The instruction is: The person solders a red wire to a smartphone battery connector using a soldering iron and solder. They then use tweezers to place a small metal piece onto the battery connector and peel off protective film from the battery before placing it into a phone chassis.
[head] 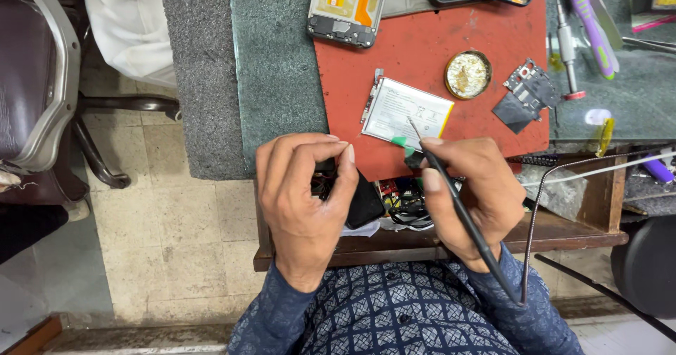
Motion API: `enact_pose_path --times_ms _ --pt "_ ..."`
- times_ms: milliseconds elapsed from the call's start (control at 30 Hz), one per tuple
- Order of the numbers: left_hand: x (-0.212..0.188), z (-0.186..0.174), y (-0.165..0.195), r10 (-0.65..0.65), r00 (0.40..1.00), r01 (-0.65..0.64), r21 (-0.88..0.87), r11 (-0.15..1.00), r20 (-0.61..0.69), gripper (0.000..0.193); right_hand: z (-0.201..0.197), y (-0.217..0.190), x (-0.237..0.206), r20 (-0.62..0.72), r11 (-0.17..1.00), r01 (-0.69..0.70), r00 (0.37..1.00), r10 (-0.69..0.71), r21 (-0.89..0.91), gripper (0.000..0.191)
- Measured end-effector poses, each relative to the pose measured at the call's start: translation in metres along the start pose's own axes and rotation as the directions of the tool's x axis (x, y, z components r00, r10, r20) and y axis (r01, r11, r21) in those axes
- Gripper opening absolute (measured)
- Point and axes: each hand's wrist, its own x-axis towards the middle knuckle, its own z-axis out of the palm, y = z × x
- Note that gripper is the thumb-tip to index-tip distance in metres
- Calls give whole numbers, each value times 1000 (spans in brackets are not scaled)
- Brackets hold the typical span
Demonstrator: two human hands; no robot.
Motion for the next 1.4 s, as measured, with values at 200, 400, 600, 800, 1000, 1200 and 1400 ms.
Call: enact_pose_path --times_ms 200,400,600,800,1000,1200,1400 --pt "13 2 -2 -35 998 34 24 999 55 17 11 3 18 32 999 -48 998 48 -5 23" --pt "25 1 -4 -82 988 77 42 996 128 17 16 8 28 75 996 58 996 -53 -70 21" --pt "30 6 -5 -98 984 89 64 994 151 16 26 11 24 43 996 71 997 -68 -59 22" --pt "27 12 -7 -115 982 104 81 991 151 15 33 14 23 34 991 100 995 -97 -85 22" --pt "24 14 -9 -117 982 103 94 990 150 15 36 12 25 26 991 95 995 -93 -94 21" --pt "21 17 -11 -115 980 98 113 989 161 16 36 8 27 49 988 93 995 -88 -123 22" --pt "22 17 -11 -120 978 101 116 988 171 16 34 4 29 88 984 80 994 -67 -157 25"
